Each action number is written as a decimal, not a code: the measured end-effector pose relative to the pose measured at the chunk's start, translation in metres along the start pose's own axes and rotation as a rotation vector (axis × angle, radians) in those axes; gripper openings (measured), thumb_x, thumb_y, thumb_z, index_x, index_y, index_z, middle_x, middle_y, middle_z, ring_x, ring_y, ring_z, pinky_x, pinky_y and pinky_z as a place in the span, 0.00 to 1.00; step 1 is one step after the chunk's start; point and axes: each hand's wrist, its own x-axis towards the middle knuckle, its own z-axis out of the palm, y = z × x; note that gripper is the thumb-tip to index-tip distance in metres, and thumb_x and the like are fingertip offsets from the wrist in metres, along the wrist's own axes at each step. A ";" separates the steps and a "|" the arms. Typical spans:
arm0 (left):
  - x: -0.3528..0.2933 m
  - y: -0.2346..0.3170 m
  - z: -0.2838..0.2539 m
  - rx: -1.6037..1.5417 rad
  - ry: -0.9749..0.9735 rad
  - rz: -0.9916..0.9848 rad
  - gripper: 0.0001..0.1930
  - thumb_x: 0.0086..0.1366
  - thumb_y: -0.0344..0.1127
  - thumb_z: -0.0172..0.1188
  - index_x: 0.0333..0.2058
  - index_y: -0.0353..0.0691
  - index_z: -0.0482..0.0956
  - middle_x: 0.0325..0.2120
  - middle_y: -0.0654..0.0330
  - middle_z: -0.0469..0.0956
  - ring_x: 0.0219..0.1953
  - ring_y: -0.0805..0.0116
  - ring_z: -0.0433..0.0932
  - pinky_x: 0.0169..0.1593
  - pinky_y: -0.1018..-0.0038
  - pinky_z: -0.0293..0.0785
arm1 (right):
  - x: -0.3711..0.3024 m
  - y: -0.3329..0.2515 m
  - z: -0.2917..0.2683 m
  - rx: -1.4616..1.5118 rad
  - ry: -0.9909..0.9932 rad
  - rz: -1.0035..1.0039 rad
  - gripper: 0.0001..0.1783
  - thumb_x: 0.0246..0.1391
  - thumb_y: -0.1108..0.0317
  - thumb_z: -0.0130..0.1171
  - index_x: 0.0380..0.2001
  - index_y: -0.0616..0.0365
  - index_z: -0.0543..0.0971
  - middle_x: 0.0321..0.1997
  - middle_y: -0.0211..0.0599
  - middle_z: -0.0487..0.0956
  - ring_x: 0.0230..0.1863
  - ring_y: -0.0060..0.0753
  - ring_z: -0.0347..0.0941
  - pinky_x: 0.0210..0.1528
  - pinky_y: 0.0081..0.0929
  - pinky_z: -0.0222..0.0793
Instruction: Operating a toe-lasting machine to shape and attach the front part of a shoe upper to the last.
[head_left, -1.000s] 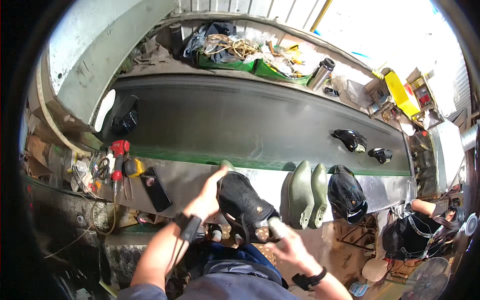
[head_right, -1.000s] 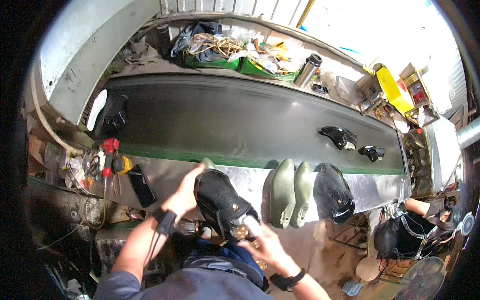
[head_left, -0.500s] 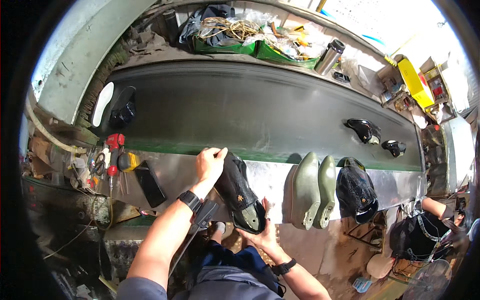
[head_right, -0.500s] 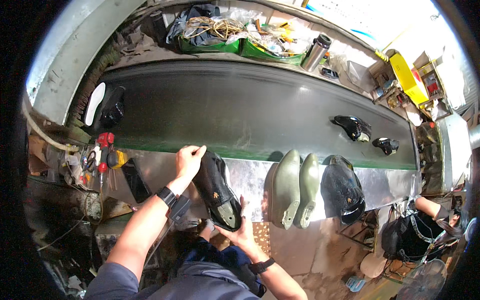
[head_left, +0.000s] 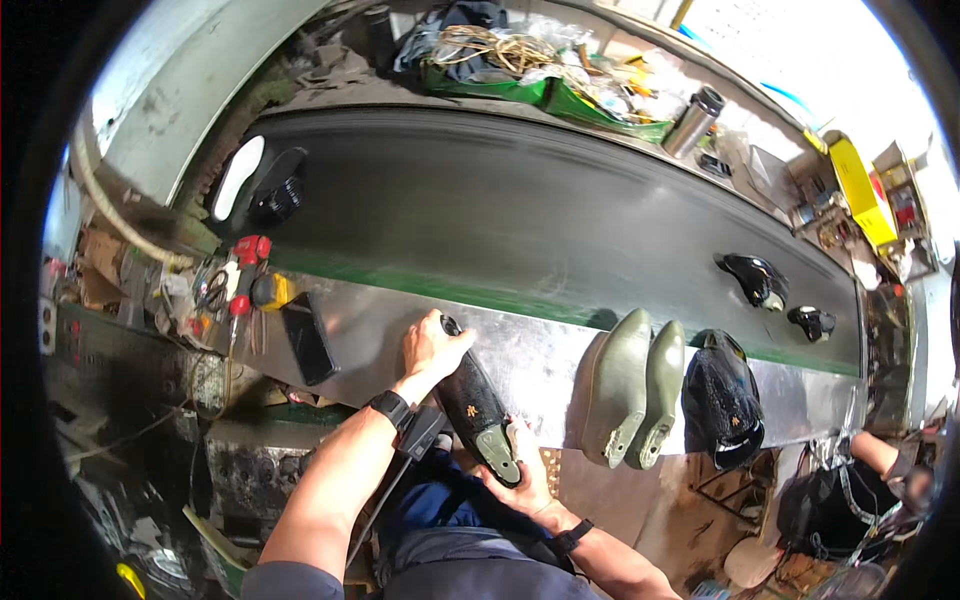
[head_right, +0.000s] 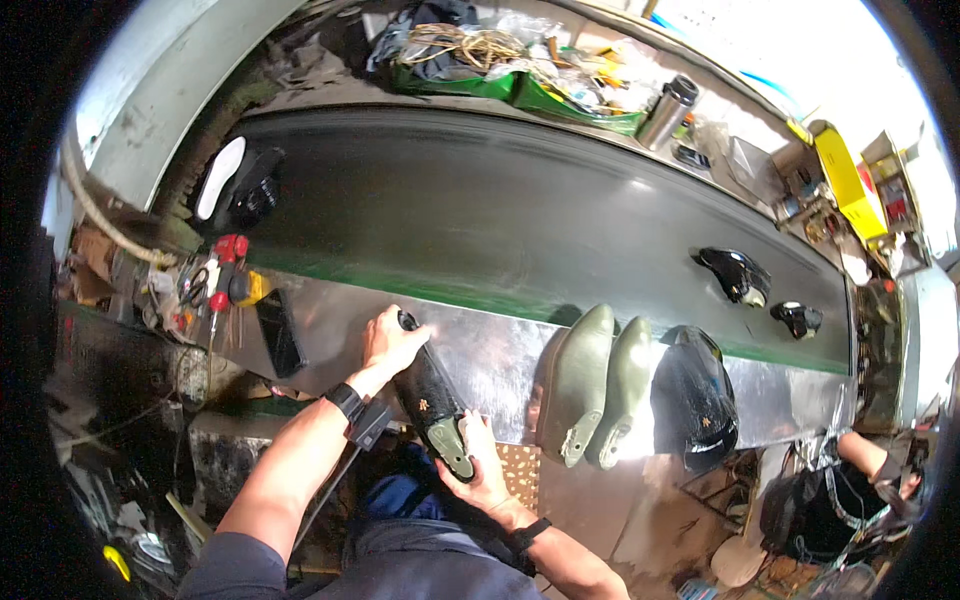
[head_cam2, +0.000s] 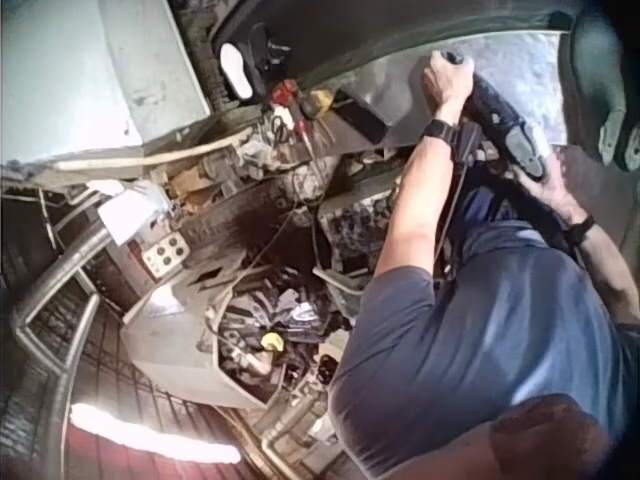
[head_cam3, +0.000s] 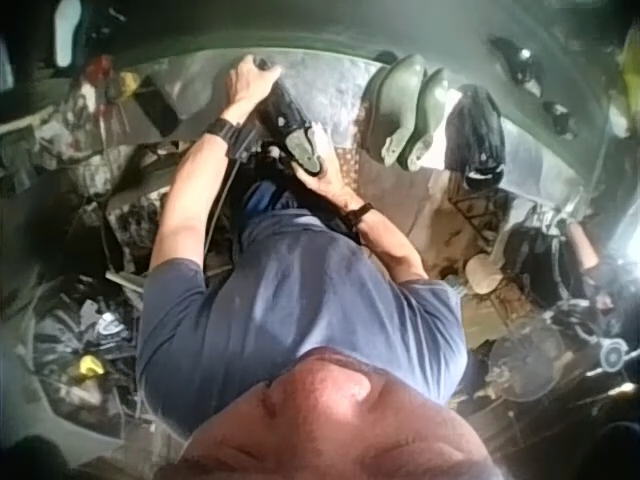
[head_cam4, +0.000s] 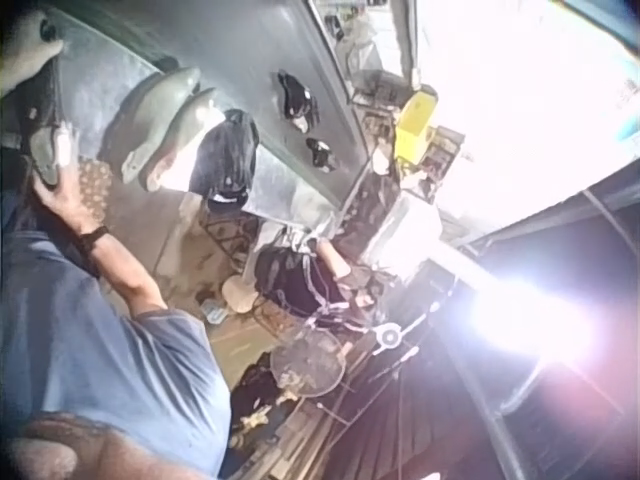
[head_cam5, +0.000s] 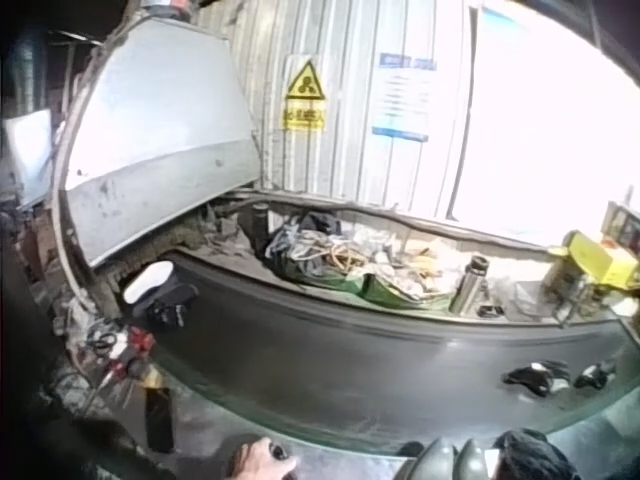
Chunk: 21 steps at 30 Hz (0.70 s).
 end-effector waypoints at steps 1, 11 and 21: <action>-0.001 -0.001 -0.002 -0.053 -0.012 -0.040 0.27 0.49 0.52 0.68 0.36 0.32 0.77 0.34 0.41 0.83 0.41 0.41 0.83 0.47 0.53 0.79 | -0.002 -0.005 -0.002 0.019 -0.008 0.019 0.51 0.47 0.68 0.74 0.70 0.67 0.59 0.72 0.62 0.61 0.76 0.63 0.53 0.77 0.56 0.42; -0.057 -0.043 -0.156 -0.328 0.194 -0.170 0.17 0.48 0.40 0.68 0.33 0.33 0.80 0.25 0.54 0.81 0.29 0.65 0.80 0.35 0.66 0.75 | 0.125 -0.134 -0.009 0.918 -0.351 0.929 0.55 0.65 0.48 0.60 0.76 0.57 0.35 0.79 0.51 0.51 0.77 0.41 0.51 0.72 0.41 0.58; -0.274 -0.192 -0.303 -0.474 0.677 -0.313 0.19 0.49 0.43 0.69 0.35 0.36 0.79 0.24 0.55 0.80 0.28 0.66 0.77 0.36 0.68 0.74 | 0.064 -0.299 0.148 0.721 -0.873 0.580 0.27 0.68 0.62 0.59 0.64 0.63 0.67 0.52 0.40 0.81 0.49 0.28 0.78 0.51 0.25 0.75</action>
